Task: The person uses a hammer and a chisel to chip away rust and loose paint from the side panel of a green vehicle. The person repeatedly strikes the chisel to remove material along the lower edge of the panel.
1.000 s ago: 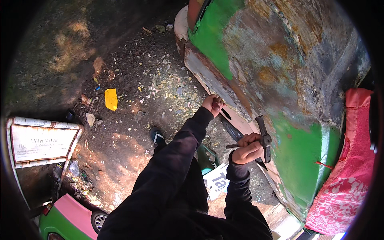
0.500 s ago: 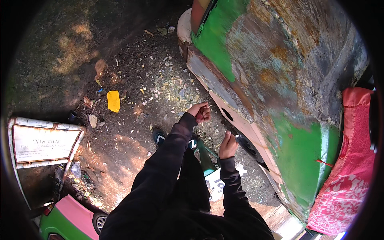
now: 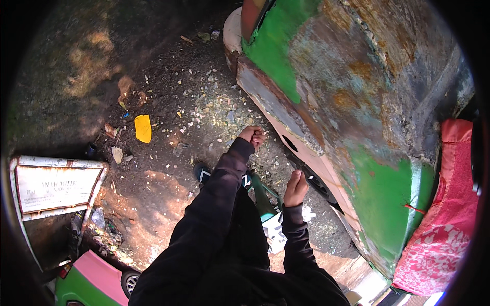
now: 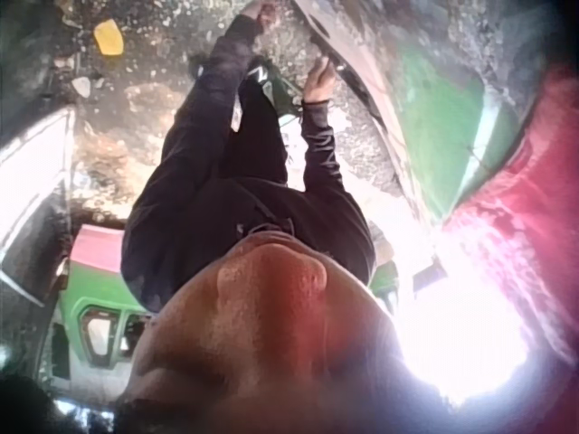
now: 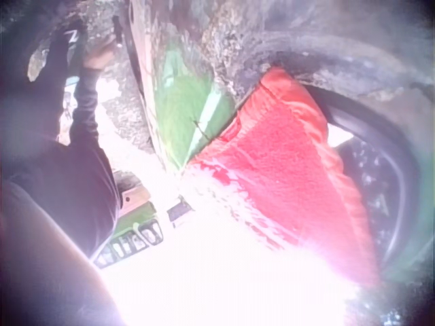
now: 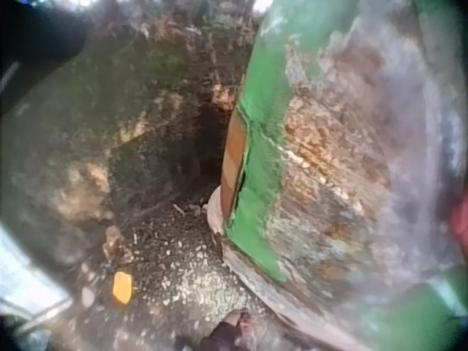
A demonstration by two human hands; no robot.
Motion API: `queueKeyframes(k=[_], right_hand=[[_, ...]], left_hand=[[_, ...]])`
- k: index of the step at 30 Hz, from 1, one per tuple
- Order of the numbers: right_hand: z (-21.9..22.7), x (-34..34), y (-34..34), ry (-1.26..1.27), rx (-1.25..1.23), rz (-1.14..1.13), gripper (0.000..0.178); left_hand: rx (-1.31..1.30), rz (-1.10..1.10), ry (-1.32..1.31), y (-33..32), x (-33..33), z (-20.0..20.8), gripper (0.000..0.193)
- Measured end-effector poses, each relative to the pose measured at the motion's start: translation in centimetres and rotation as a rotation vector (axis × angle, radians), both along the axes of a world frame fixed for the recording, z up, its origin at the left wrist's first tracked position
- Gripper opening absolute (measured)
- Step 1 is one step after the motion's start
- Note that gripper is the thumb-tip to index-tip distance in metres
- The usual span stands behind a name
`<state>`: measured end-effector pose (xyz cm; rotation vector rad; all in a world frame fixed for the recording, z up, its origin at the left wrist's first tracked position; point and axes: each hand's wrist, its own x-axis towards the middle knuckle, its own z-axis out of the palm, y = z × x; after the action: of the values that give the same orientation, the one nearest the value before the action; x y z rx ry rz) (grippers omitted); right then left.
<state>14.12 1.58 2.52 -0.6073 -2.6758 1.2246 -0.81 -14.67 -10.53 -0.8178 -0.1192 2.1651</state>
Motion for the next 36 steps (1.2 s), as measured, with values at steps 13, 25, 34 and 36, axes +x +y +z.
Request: queueKeyframes(k=[13, 25, 34, 36], right_hand=[[0.1, 0.1, -1.5, 0.039, -0.096, 0.044, 0.040], [0.5, 0.2, -3.0, -0.022, -0.175, 0.026, 0.040], [1.7, -1.1, -6.4, 0.096, -0.056, 0.351, 0.014], [1.1, -1.2, -6.5, 0.188, -0.010, 0.454, 0.012]], left_hand=[[-0.186, -0.033, 0.207, -3.4, -0.7, 2.3, 0.015], [-0.018, -0.071, 0.357, -4.8, -1.2, 2.6, 0.019], [-0.063, 0.116, 0.245, -4.0, -1.1, 4.2, 0.024], [-0.038, 0.172, 0.293, -3.4, -1.3, 4.2, 0.028]])
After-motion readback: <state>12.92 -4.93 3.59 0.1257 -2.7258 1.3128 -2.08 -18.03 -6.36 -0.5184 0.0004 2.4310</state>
